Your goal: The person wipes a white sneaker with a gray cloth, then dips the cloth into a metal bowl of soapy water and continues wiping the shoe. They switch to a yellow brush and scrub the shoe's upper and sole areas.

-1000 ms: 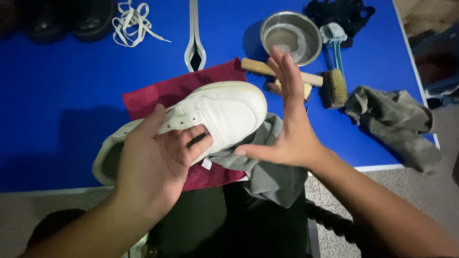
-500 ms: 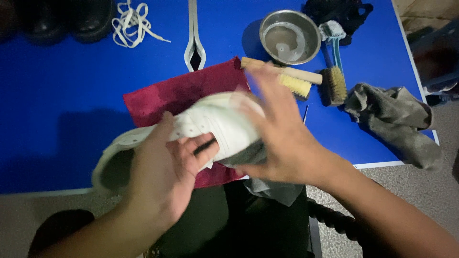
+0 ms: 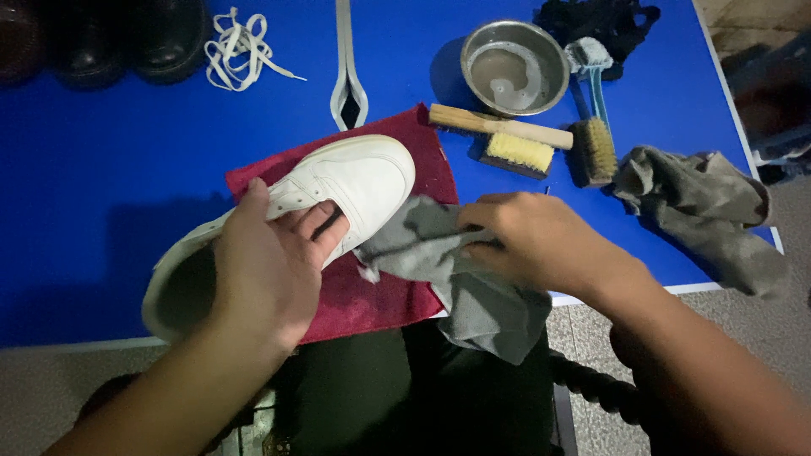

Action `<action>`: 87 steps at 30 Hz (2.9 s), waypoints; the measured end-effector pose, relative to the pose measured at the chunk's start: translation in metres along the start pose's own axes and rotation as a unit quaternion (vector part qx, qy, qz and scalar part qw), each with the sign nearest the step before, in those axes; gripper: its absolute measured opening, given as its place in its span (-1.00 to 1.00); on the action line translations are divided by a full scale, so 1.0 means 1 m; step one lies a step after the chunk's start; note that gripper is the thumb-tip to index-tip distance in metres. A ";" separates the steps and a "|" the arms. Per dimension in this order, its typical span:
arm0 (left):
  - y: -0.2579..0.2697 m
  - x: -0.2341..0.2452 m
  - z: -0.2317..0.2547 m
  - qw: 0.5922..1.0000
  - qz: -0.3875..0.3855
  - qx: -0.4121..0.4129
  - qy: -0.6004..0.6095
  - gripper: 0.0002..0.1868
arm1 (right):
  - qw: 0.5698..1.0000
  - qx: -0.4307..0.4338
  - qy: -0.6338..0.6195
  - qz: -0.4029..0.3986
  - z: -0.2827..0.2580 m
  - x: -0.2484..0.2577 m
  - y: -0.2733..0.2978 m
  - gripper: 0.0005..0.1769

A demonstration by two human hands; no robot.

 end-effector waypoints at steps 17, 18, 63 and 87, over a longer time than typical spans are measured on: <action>0.049 -0.025 -0.023 0.996 0.018 0.075 -0.037 -0.54 | 0.839 0.159 -0.146 0.499 -0.043 -0.026 0.008 -0.62; 0.049 -0.025 -0.022 0.996 0.011 0.082 -0.022 -0.53 | 0.866 0.236 -0.078 0.433 -0.044 -0.030 0.008 -0.32; 0.035 0.013 -0.049 0.675 -0.096 -0.526 -0.508 -0.53 | 0.869 0.294 0.046 0.395 -0.039 -0.024 -0.003 -0.73; -0.023 0.038 -0.022 0.529 0.021 -0.639 -0.558 -0.46 | 0.938 0.286 -0.116 0.161 -0.018 -0.031 -0.008 -0.49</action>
Point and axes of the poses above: each hand's wrist, its own y-axis away from the middle knuckle, its own x-axis out of the back of the hand, z = x × y, the point moved 1 cm from there along -y, towards the middle knuckle, and after that the axes turned 7 degrees about x, right-handed, at the moved point
